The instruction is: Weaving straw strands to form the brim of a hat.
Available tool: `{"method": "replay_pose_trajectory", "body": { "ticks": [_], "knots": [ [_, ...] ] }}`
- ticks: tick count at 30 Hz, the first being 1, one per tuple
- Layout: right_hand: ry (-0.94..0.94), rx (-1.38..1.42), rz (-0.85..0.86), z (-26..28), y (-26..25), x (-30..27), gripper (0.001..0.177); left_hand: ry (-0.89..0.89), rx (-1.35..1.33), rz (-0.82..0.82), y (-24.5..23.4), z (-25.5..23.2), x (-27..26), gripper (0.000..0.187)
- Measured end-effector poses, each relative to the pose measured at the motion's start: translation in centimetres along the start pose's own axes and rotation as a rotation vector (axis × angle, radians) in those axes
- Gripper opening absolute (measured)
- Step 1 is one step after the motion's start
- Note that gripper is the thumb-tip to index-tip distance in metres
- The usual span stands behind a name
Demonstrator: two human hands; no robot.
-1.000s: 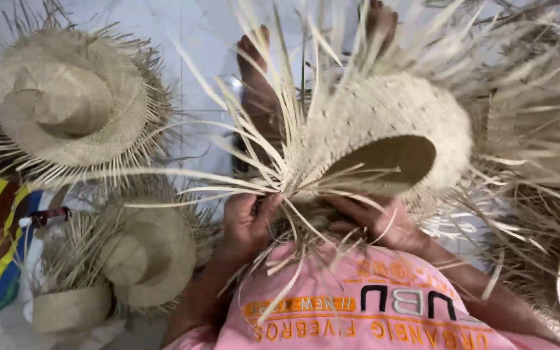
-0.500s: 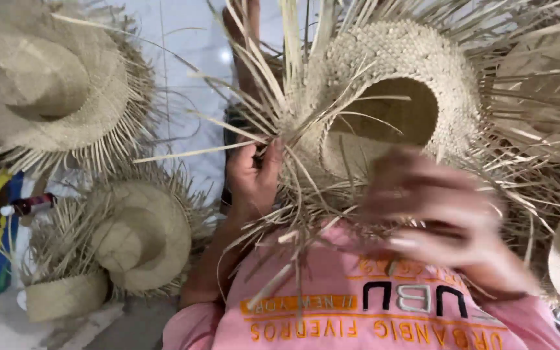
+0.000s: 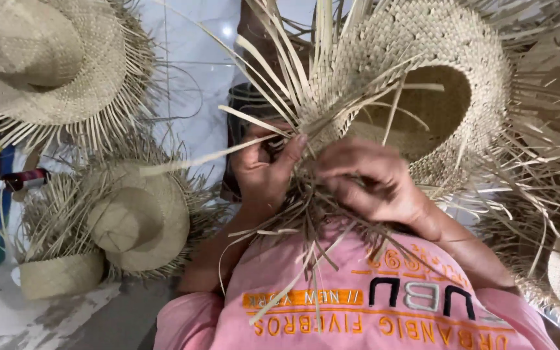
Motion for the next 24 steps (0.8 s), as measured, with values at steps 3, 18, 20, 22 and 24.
{"method": "replay_pose_trajectory", "body": {
  "ticks": [3, 18, 20, 22, 24],
  "knots": [
    [-0.046, -0.158, -0.172, -2.0, -2.0, -0.1, 0.019, 0.052, -0.014, -0.039, 0.0, 0.2, 0.1, 0.019],
    [-0.197, -0.323, -0.172, -0.9, -1.0, 0.4, 0.014, 0.030, 0.099, 0.040, 0.9, -2.0, 0.5, 0.011],
    [-0.204, -0.329, -0.124, 1.4, -0.2, 2.1, 0.015, -0.049, 0.078, 0.029, 0.3, -1.3, 0.8, 0.015],
    [-0.283, -0.273, 0.067, 5.9, 2.3, 6.2, 0.009, -0.117, 0.109, 0.053, -0.2, -0.7, 1.1, 0.013],
    [-0.379, -0.333, 0.112, 5.0, 4.6, 6.2, 0.012, -0.173, 0.073, 0.211, -2.1, -0.9, 2.6, 0.011]
  ]
}}
Point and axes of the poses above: each hand's wrist, its own x-axis towards the middle knuckle, its own y-axis out of the palm, z = x × y, the point moved 7 cm from there along x, towards the middle knuckle, and after that the axes turned 13 degrees about -y, right-handed, at the moved point
